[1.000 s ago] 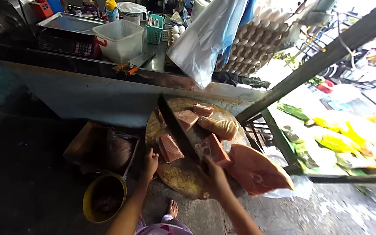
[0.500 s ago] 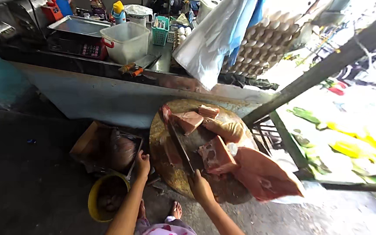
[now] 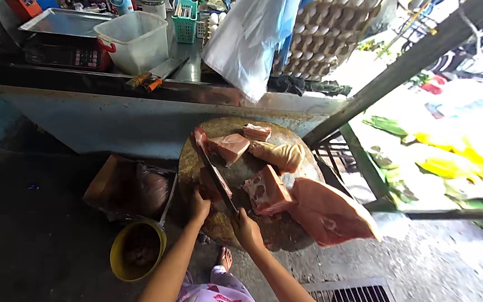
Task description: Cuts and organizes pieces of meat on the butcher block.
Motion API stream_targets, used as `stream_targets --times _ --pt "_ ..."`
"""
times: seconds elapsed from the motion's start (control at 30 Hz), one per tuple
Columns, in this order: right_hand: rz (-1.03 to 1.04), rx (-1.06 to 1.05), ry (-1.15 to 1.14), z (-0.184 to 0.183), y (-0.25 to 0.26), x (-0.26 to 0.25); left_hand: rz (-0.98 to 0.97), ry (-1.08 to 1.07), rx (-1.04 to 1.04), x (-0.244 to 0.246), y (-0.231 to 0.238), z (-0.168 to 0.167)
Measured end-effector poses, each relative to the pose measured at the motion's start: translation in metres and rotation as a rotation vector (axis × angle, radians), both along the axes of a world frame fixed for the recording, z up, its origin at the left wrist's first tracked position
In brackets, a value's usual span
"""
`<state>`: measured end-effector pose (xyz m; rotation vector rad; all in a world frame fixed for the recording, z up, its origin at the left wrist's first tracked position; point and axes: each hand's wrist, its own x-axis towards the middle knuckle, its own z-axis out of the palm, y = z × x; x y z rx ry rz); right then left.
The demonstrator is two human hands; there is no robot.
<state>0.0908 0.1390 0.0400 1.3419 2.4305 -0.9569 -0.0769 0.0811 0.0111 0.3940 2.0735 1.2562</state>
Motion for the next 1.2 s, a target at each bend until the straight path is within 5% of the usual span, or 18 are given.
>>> stream_targets --times 0.07,0.2,0.3,0.57,0.83,1.07,1.2 --pt "-0.008 -0.003 0.019 0.000 -0.001 0.000 -0.011 0.007 -0.004 0.000 0.001 0.002" --pt "0.016 -0.093 -0.164 0.069 0.001 -0.030 -0.082 0.007 -0.061 -0.008 0.003 0.021" --pt "0.037 -0.100 -0.217 0.088 0.009 -0.045 -0.095 -0.001 -0.059 -0.013 0.006 0.013" --pt "-0.097 0.023 0.016 -0.006 -0.021 -0.005 -0.102 0.078 -0.005 -0.002 0.002 -0.010" --pt "-0.025 -0.112 -0.251 0.107 0.007 -0.052 -0.030 -0.138 0.144 -0.001 0.013 -0.002" --pt "-0.123 -0.041 -0.021 0.015 -0.006 -0.012 -0.149 0.053 0.048 -0.008 0.006 -0.009" --pt "-0.139 0.022 0.151 0.023 -0.014 -0.001 -0.144 0.023 0.075 -0.011 0.007 -0.009"
